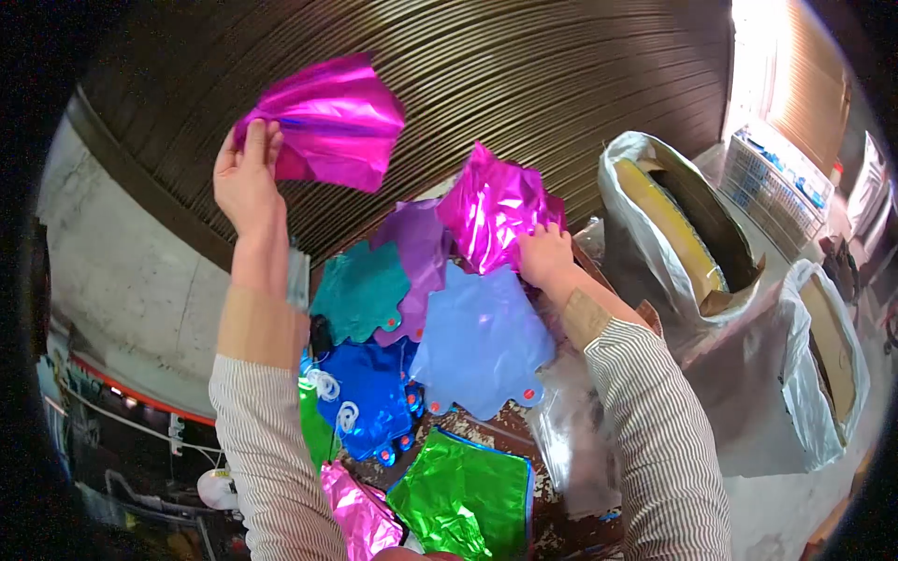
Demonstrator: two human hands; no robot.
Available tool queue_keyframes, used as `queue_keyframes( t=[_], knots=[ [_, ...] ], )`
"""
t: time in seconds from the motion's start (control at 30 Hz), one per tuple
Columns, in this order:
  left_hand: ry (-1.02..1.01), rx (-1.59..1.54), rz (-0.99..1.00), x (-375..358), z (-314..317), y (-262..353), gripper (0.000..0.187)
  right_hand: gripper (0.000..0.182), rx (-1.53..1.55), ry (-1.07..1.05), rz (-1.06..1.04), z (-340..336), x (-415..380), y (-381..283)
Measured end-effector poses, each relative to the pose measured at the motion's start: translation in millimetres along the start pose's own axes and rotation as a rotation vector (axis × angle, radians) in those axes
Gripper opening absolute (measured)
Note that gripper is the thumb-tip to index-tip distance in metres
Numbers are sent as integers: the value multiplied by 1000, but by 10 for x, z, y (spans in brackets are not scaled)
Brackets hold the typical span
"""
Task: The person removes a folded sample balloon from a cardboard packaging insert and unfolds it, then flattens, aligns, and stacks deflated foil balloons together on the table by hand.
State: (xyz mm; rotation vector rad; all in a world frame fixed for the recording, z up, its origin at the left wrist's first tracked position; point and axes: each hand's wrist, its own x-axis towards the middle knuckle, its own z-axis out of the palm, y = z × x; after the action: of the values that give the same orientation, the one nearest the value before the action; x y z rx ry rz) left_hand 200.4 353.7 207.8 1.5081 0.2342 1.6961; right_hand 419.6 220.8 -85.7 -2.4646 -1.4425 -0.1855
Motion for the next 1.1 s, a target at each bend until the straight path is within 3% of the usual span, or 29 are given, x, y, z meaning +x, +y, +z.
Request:
queue_keyframes(
  t=[0.17,0.23,0.3,0.37,0.4,0.47,0.53,0.57,0.63,0.7,0.9,0.97,1.0,1.1],
  knots=[
    [16,77,11,4,-235,959,21,29,-83,-44,-21,-189,41,-46],
    [-55,274,145,-215,-295,1278,18,29,-162,-58,-43,-408,36,-124],
    [-129,472,237,-548,-384,1482,16,31,-70,241,-135,-596,-16,-295],
    [-326,423,345,-925,-511,1631,17,58,871,-94,-82,-719,-39,-483],
    [-475,565,484,-1053,-648,1668,21,58,860,-115,-73,-895,-198,-589],
    [-683,741,622,-1473,-750,1814,18,90,2093,-1012,-12,-1284,-502,-698],
    [-921,764,558,-1898,-963,1796,14,94,2114,-1068,0,-1450,-816,-771],
    [-973,751,671,-2124,-1071,1725,13,97,2144,-1116,-16,-1509,-994,-812],
    [-1177,692,562,-2502,-1215,1769,19,104,2200,-1212,-59,-1567,-1314,-884],
    [-1304,733,568,-2878,-1315,1791,22,102,2085,-1222,47,-1486,-1614,-866],
    [-1311,666,544,-3816,-1733,1768,23,86,1631,-1119,220,-1209,-2354,-905],
    [-1345,654,518,-3965,-1804,1810,24,59,1212,-965,207,-1304,-2476,-1011],
    [-1338,656,518,-4001,-1819,1832,24,59,1205,-966,204,-1278,-2539,-1023],
    [-1318,668,456,-4085,-1847,1882,25,46,864,-643,-146,-1042,-2710,-1031]
  ],
)
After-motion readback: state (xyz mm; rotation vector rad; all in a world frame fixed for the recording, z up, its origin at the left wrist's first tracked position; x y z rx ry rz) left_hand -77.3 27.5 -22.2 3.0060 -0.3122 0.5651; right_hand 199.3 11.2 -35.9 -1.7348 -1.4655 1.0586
